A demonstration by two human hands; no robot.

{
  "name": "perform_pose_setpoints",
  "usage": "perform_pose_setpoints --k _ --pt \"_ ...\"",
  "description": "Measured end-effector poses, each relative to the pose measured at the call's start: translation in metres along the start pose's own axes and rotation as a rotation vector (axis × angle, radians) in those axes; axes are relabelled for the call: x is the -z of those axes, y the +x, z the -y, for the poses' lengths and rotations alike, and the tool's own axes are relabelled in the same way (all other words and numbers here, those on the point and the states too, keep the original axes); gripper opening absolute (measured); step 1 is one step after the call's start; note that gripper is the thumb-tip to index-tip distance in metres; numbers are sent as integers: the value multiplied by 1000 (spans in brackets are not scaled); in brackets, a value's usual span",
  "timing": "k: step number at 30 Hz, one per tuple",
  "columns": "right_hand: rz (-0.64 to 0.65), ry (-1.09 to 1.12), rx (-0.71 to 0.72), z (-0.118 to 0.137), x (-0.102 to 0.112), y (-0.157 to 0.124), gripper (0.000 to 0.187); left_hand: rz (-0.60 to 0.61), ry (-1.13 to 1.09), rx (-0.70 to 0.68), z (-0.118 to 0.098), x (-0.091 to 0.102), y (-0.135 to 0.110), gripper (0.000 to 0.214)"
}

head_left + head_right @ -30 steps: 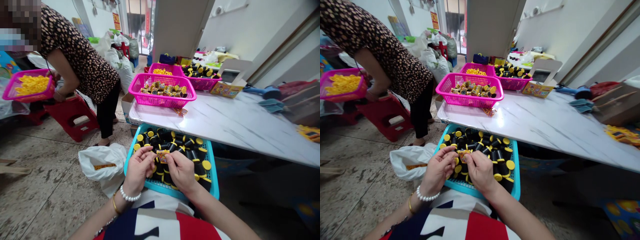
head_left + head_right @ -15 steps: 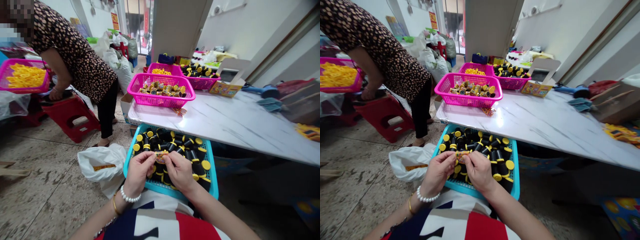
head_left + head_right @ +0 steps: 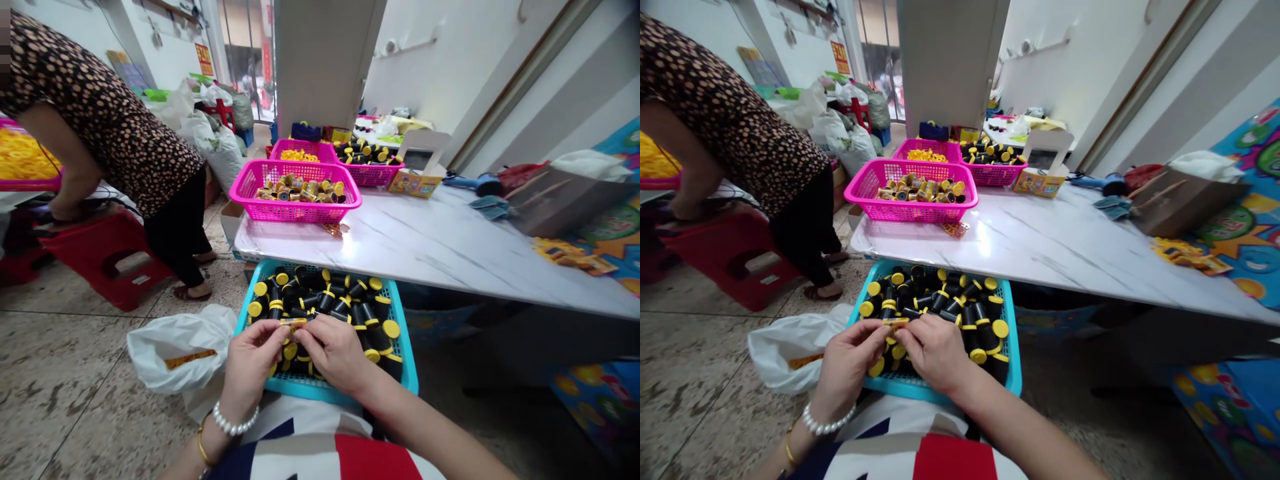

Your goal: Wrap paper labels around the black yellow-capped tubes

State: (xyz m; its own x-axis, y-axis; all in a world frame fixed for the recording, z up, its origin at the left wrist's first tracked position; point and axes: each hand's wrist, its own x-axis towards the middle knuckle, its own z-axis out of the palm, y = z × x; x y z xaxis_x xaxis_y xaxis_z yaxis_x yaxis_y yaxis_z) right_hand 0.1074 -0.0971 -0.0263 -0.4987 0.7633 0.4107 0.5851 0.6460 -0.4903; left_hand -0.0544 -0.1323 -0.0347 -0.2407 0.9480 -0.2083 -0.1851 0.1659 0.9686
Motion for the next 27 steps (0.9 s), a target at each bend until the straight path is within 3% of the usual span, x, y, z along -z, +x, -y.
perform_pose_setpoints --k 4,7,9,12,16,19,23,25,27 --pt "13 -77 -50 -21 31 6 22 27 -100 80 0 5 3 31" --pt "-34 -439 -232 -54 57 10 18 86 -150 197 2 7 7 32" --pt "50 -621 -339 -75 67 11 19 162 -143 267 2 7 9 35" --pt "188 -662 -386 -94 70 14 19 229 -97 294 0 5 9 39" --pt "261 -516 -347 -99 65 17 6 224 -94 277 -10 5 10 34" --pt "275 -435 -377 -97 61 19 8 218 -127 274 -16 6 13 32" --pt "78 -424 -416 -86 66 16 22 211 -189 260 -19 5 20 30" --pt "-56 -192 -420 -75 71 12 24 225 -219 260 -19 3 23 30" --pt "-116 210 -457 -63 75 7 24 233 -246 268 -19 -1 25 30"
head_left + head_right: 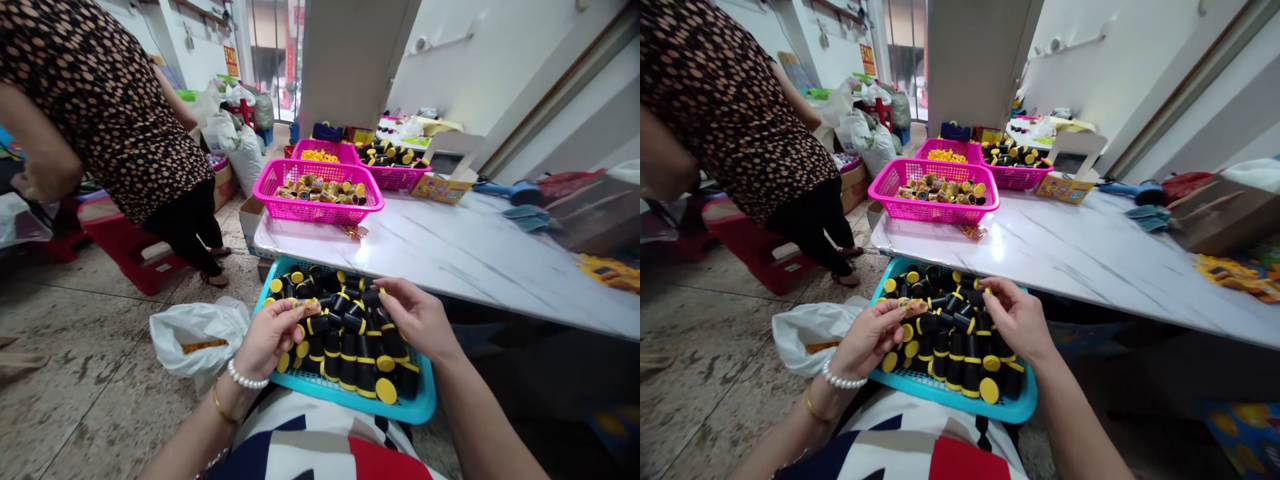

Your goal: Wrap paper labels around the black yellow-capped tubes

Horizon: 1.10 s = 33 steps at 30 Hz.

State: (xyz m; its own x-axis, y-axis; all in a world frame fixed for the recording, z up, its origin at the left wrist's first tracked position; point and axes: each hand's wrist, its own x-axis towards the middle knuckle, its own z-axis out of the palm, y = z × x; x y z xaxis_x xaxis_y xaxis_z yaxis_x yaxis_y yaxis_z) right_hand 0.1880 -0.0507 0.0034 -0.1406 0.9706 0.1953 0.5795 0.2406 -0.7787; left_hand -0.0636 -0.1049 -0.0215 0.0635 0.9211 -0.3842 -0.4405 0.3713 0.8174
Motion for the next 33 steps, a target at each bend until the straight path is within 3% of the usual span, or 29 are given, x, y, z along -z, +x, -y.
perform_pose_setpoints --k 3,7,14,17,21,24,28,33 --pt "152 521 -91 12 -7 -12 22 6 -24 10 1 -7 4 30" --pt "197 774 -100 20 -27 -18 27 26 -18 18 4 -16 7 29" --pt "116 709 -97 22 -39 -19 30 62 -106 17 5 -25 10 27" --pt "92 543 -75 23 -39 -24 26 48 -153 29 7 -25 9 31" --pt "-31 288 7 28 -42 -30 21 41 -170 8 10 -27 7 34" --pt "-50 462 13 32 -47 -34 20 46 -133 -39 9 -31 5 33" --pt "65 775 -26 32 -51 -38 24 54 -60 -86 8 -35 0 33" --pt "-63 755 34 30 -39 -46 26 104 19 -136 9 -42 -13 31"
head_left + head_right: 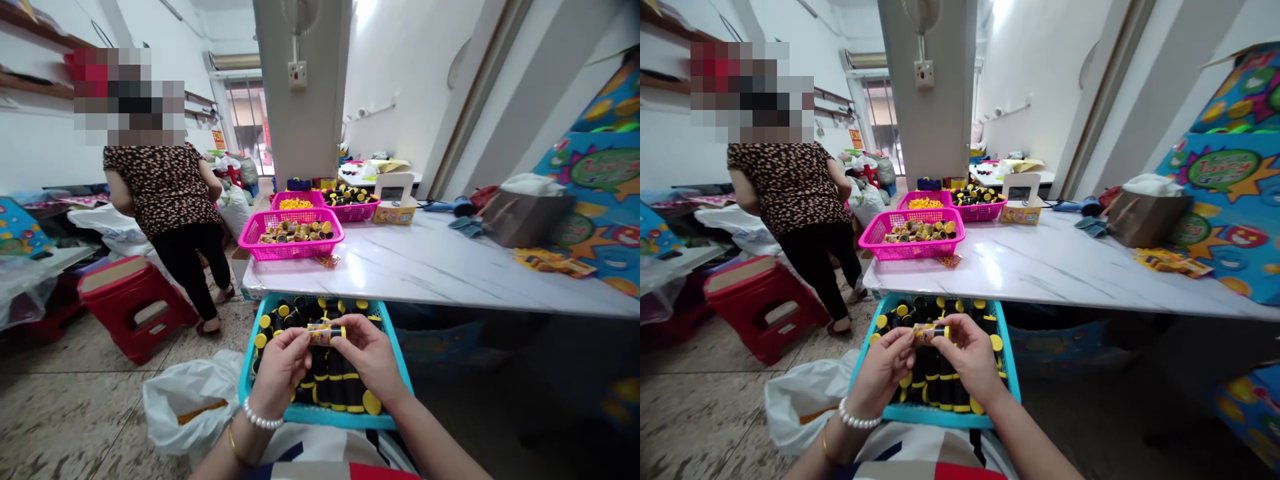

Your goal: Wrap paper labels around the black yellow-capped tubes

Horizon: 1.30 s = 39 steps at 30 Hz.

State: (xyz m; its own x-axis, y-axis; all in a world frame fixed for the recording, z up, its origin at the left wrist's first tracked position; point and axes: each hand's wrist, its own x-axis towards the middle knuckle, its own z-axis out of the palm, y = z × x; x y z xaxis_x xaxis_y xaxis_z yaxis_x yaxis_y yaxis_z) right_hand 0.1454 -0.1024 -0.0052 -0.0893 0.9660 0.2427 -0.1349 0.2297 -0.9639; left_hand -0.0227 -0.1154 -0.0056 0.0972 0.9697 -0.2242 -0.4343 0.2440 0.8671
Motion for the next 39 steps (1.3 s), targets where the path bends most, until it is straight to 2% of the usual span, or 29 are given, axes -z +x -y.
perform_pose_setpoints --k 4,7,10,13,17,23,26,29,32,35,37,39 --pt "-95 17 54 10 7 -6 29 -11 43 -148 -9 -13 -6 37" --pt "-58 -18 107 15 9 -10 27 151 72 -111 -17 -21 -5 44" --pt "26 -144 174 19 12 -15 29 261 136 -82 -21 -22 -4 34" --pt "54 -279 240 22 13 -18 37 251 223 -116 -22 -22 -4 30" --pt "-10 -457 377 23 11 -11 28 207 333 -190 -23 -23 3 31" --pt "-2 -474 422 16 9 -2 26 270 334 -131 -25 -20 16 36" --pt "-52 -419 366 9 7 -3 22 247 401 -221 -25 -19 16 36" --pt "-51 -191 160 2 5 2 22 248 484 -267 -26 -21 20 35" --pt "-12 46 -16 -5 8 6 28 297 494 -223 -22 -19 25 39" --pt "3 141 -36 -9 13 5 31 308 418 -179 -15 -15 25 40" --pt "70 170 -11 -11 16 1 37 300 369 -133 -9 -12 23 37" --pt "123 159 38 -12 17 -2 34 299 313 -71 -5 -12 19 38"
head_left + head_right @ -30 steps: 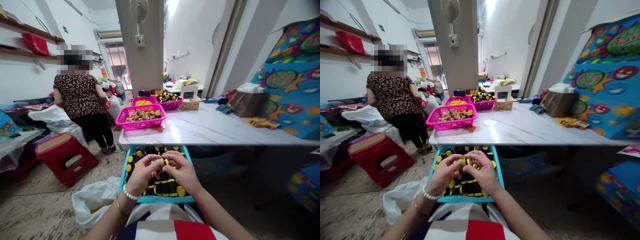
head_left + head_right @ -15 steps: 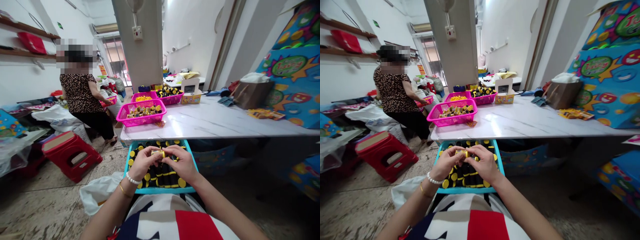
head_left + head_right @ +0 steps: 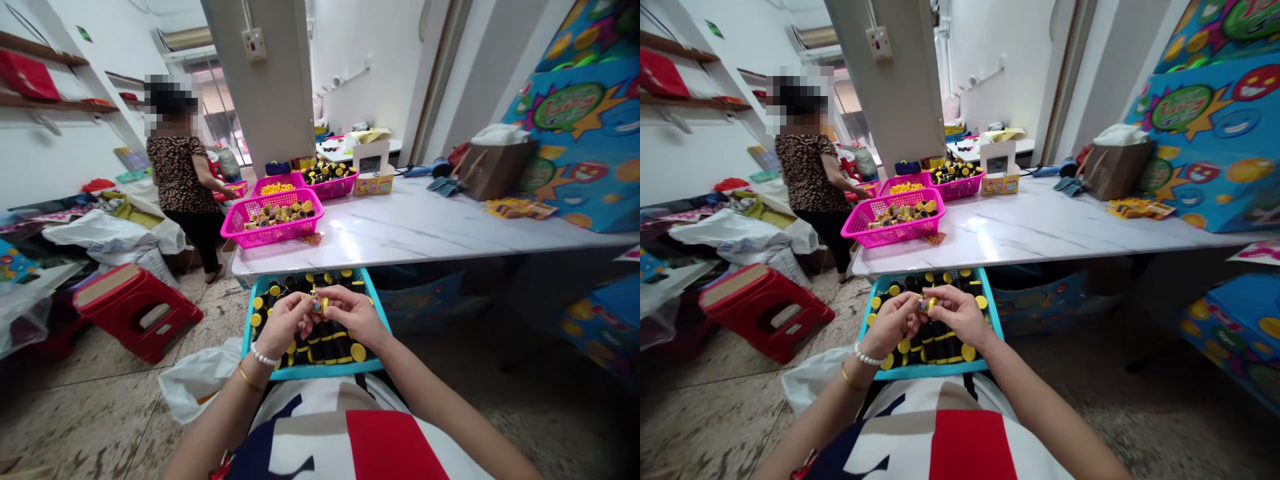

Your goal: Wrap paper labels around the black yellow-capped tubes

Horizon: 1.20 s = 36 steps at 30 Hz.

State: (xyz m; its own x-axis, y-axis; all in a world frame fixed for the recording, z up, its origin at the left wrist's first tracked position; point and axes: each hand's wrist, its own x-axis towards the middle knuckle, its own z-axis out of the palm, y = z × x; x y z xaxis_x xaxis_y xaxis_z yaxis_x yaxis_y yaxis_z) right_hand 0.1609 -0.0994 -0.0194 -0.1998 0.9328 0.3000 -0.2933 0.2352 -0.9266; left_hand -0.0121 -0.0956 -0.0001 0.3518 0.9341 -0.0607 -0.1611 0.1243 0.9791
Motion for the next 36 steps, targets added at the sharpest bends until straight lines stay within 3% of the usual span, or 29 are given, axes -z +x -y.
perform_pose_setpoints --k 4,10,15,21,24,26,29,32,34,36 --pt "-40 86 31 -3 1 -1 14 34 -124 75 2 -5 -3 45" --pt "57 117 -96 -4 7 -4 19 -4 -68 115 5 -6 -3 44" --pt "26 117 -18 -2 8 -10 9 83 -183 148 13 -9 -3 47" --pt "154 -85 -10 11 8 -9 16 54 -187 189 16 -8 -4 48" --pt "112 -66 61 12 8 -8 4 135 -229 185 15 -8 -6 48" --pt "46 -106 86 8 8 -9 3 106 -234 196 16 -7 -5 46" --pt "-69 -287 108 0 7 -12 17 -21 -225 198 20 -6 -3 43" --pt "-117 -482 126 -5 4 -16 30 -59 -219 165 22 -6 -1 41" --pt "-167 -505 91 -8 1 -17 25 -50 -178 94 22 -7 -1 39" --pt "-214 -360 -65 -10 0 -14 24 -47 -89 -11 21 -7 -1 37"
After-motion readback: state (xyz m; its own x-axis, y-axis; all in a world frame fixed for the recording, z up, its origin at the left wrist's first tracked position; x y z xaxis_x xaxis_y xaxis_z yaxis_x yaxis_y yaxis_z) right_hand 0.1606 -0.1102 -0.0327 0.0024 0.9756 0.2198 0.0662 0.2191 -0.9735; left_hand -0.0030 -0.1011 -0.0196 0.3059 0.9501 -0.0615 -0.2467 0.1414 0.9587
